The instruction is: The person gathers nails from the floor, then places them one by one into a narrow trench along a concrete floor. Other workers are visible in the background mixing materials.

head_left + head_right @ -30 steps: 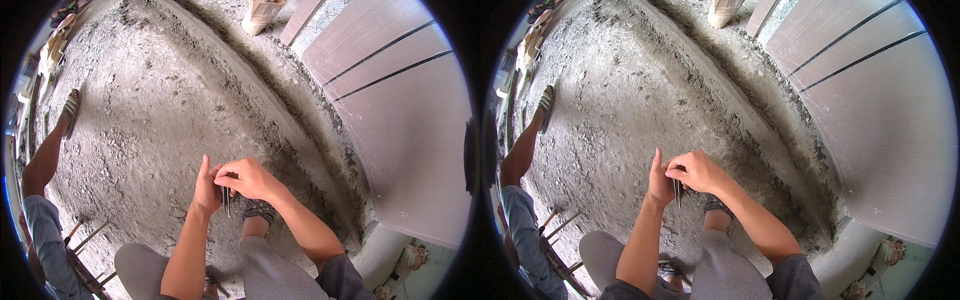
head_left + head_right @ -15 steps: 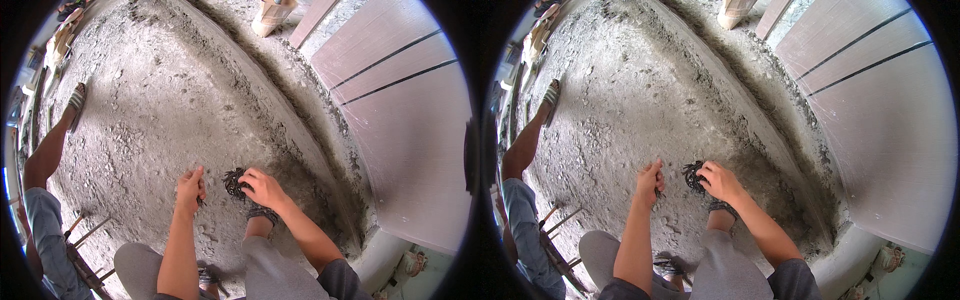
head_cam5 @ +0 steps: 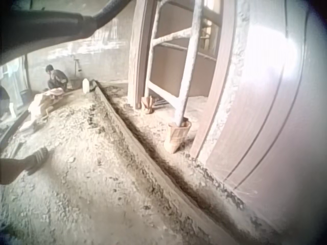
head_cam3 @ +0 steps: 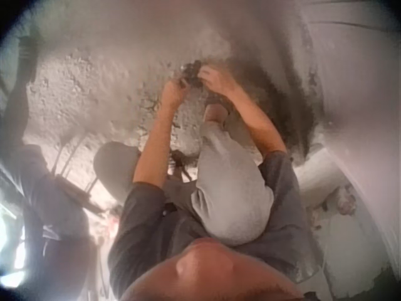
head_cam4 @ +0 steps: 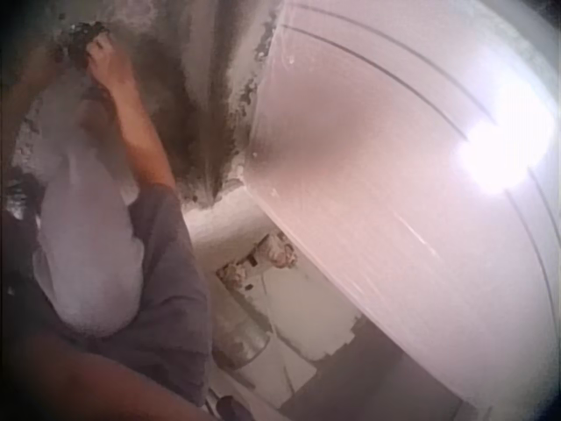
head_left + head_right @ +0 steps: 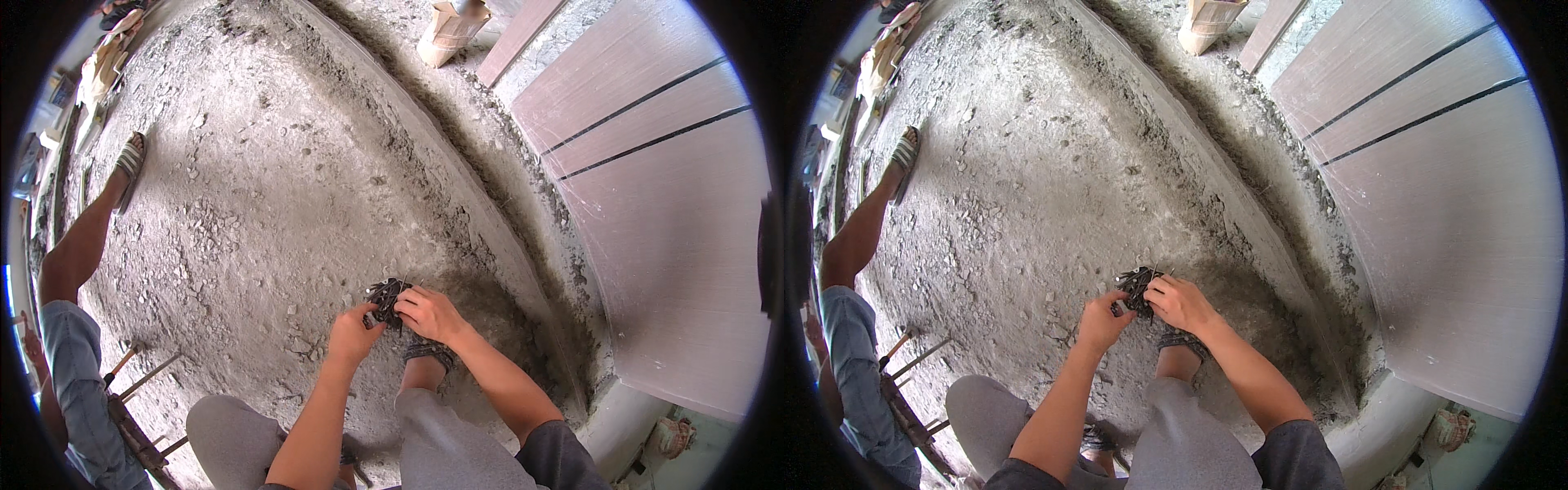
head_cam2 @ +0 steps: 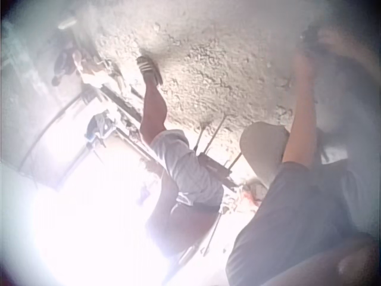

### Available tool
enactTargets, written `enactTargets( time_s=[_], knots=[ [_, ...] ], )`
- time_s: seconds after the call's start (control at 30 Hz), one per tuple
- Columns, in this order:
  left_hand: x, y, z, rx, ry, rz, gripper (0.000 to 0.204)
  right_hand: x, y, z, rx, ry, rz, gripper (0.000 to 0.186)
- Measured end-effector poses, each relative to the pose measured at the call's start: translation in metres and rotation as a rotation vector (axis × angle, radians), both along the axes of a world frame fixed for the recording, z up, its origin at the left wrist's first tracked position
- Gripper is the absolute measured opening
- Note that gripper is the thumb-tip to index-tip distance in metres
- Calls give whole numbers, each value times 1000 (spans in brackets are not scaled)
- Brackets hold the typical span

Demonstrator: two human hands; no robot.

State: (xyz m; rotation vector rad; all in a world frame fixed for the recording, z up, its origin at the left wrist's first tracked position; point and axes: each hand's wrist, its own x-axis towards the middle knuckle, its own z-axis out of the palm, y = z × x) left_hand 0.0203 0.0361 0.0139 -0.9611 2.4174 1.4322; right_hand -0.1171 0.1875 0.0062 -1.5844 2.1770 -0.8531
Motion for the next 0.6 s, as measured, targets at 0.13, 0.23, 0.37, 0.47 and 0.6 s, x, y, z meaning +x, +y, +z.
enactTargets(
  time_s=[0.13, 0.23, 0.37, 0.47, 0.6],
  knots=[
    [2, 4, -8, -81, 56, -28, 33, 2, 0, 3, -85, -87, -80, 16],
    [4, 7, -13, -169, 97, -70, 31, 5, -1, 7, -154, -186, -199, 15],
    [-2, 14, -4, -308, 67, -150, 28, 9, 0, 8, -144, -409, -420, 15],
    [-2, 15, -3, -328, -1, -205, 22, 8, 1, 2, -157, -479, -475, 17],
    [3, 18, -9, -360, 13, -155, 22, 4, 7, -2, -166, -491, -485, 15]
  ],
)
